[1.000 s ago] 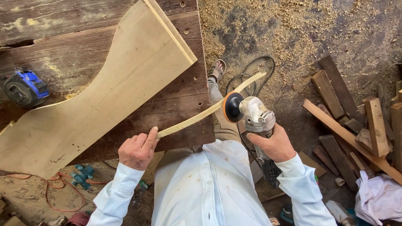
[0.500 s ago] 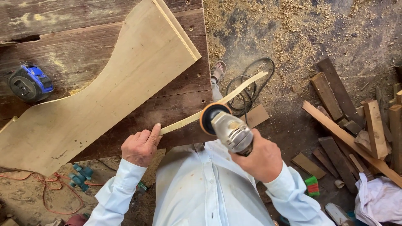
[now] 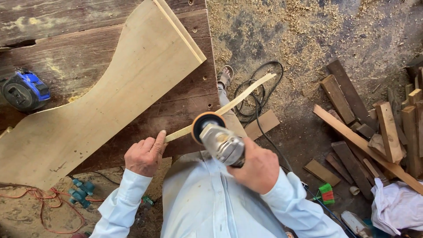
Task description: The person plugs in a power sander and uses it to smooth the edges of a curved wooden strip on a workbench.
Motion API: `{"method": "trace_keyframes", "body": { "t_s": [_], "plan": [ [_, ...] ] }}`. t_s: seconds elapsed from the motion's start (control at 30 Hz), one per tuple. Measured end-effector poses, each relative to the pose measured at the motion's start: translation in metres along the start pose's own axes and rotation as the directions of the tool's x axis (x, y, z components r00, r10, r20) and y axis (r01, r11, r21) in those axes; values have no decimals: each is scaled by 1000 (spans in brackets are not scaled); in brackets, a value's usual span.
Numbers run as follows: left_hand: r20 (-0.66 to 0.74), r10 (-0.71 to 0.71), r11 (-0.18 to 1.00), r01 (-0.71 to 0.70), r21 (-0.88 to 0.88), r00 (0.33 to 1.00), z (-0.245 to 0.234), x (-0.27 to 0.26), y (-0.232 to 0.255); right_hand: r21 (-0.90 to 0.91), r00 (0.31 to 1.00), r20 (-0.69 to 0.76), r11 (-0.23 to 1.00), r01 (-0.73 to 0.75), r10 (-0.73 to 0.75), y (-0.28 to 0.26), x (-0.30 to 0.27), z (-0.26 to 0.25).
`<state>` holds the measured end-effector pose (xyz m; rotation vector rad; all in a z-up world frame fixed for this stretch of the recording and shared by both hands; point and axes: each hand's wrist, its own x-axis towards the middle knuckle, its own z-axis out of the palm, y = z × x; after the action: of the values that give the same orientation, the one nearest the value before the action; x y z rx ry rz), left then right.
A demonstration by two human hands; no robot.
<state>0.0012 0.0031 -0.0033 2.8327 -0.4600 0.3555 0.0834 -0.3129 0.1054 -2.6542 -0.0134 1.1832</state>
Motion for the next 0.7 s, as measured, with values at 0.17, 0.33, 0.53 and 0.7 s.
{"method": "trace_keyframes", "body": {
  "t_s": [0.17, 0.33, 0.53, 0.7],
  "plan": [
    [4, -9, 1000, 9, -8, 1000, 1, -1, -1, 186, 961, 93, 944, -274, 261, 32, 29, -16],
    [8, -12, 1000, 12, -16, 1000, 1, 0, -1, 458, 926, 90, 810, -365, 366, 70, 49, -20],
    [-23, -29, 1000, 29, 3, 999, 2, 1, -1, 749, 953, 36, 624, -224, 299, 120, 56, -13],
    [-188, -129, 991, 120, -60, 974, -3, -5, -3, 896, 950, -96, 442, -47, 296, 116, 20, -31]
  ]
}}
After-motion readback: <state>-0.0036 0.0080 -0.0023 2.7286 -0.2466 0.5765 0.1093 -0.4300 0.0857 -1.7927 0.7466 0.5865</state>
